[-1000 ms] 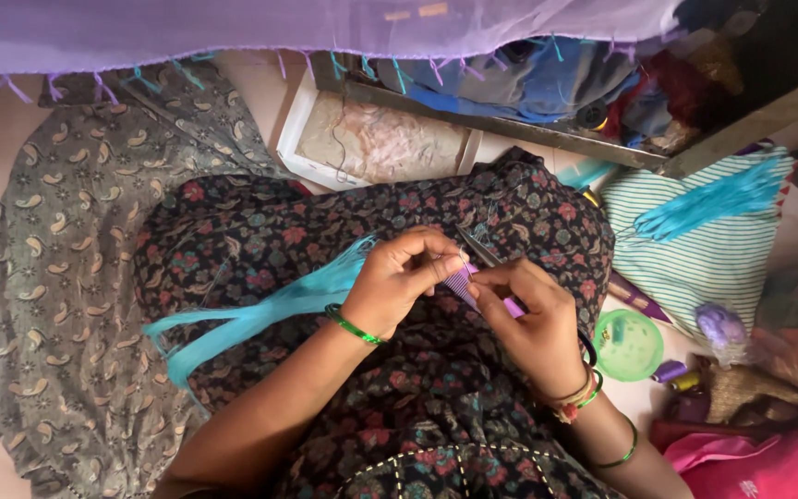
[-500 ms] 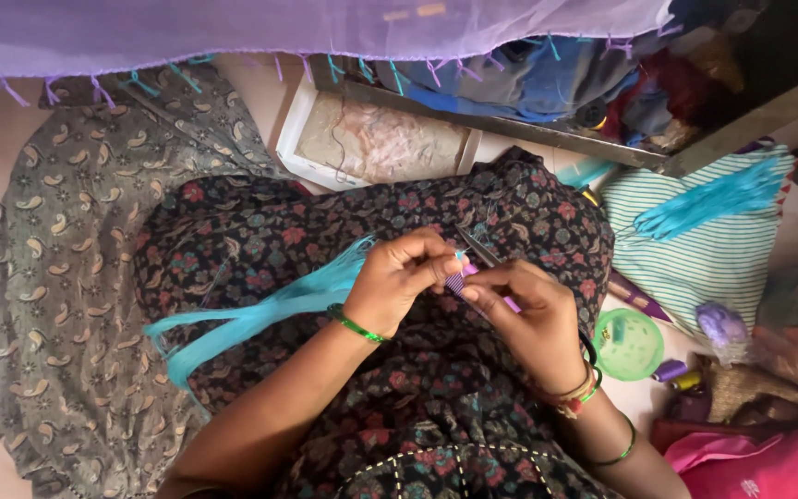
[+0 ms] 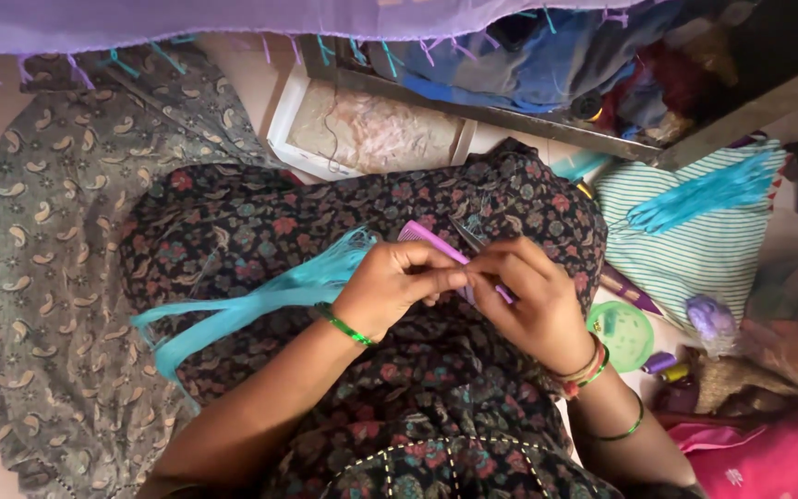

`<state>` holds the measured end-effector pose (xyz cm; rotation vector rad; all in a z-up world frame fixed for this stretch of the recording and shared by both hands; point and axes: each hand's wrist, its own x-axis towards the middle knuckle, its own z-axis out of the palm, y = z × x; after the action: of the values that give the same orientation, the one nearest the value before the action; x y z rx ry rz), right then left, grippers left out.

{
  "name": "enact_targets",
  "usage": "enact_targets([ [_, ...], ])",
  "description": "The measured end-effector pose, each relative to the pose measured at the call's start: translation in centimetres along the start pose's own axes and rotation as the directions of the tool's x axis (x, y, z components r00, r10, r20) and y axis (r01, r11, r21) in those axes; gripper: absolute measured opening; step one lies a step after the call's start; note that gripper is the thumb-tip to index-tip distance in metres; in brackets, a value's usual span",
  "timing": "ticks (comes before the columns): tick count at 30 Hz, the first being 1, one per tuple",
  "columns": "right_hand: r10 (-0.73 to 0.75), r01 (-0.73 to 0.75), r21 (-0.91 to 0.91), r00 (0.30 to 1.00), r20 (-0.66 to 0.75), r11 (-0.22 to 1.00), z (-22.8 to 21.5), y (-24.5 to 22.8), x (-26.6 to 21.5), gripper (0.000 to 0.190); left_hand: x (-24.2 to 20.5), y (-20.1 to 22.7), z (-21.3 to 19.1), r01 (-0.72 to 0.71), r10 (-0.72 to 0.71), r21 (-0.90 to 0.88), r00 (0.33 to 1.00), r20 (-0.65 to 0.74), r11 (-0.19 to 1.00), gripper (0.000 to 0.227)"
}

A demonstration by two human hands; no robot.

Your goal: The recorder uses scissors and a comb to cut and prepare blue ribbon strands to make tassels or fringe.

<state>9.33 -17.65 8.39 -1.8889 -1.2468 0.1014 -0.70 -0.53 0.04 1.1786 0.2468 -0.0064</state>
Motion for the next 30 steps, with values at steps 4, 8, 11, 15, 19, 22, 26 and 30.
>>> enact_targets([
  [4,0.001,0.001,-0.034,0.999,0.036,0.999,0.1,0.3,0.3,0.016,0.0,0.8,0.6,0.097,-0.097,0.005,0.995,0.034,0.995,0.014],
  [8,0.044,-0.044,0.045,0.999,0.017,0.998,0.8,0.8,-0.2,0.014,-0.1,0.1,1.2,0.086,-0.086,0.003,0.994,0.06,0.996,0.013],
  [11,0.258,-0.246,0.442,0.965,0.033,0.863,2.1,3.4,-2.3,0.007,-0.2,0.1,1.3,0.018,-0.014,-0.049,0.997,0.071,0.999,0.01],
  [15,0.439,-0.37,0.754,0.891,0.121,0.543,3.1,4.4,-2.8,0.01,-0.4,1.2,1.3,-0.02,0.023,-0.055,0.998,0.053,0.998,0.011],
  [19,0.522,-0.33,0.912,0.837,0.163,0.244,2.6,3.4,-1.9,0.021,-0.4,1.1,1.3,-0.032,0.033,-0.023,0.999,0.012,0.999,0.012],
  [22,0.496,-0.319,0.877,0.861,0.11,0.359,2.2,3.1,-2.0,0.02,-0.6,1.2,1.4,-0.052,0.052,0.044,0.999,-0.01,0.998,0.013],
  [26,0.29,-0.25,0.385,0.956,-0.05,0.888,1.7,1.2,-1.2,0.014,-0.7,1.6,1.5,-0.112,0.124,0.198,0.991,-0.052,0.974,0.013],
  [30,0.249,-0.205,0.366,0.966,-0.076,0.908,2.4,2.2,-2.2,0.008,-1.2,2.5,2.0,-0.202,0.223,0.293,0.974,-0.042,0.935,0.013],
])
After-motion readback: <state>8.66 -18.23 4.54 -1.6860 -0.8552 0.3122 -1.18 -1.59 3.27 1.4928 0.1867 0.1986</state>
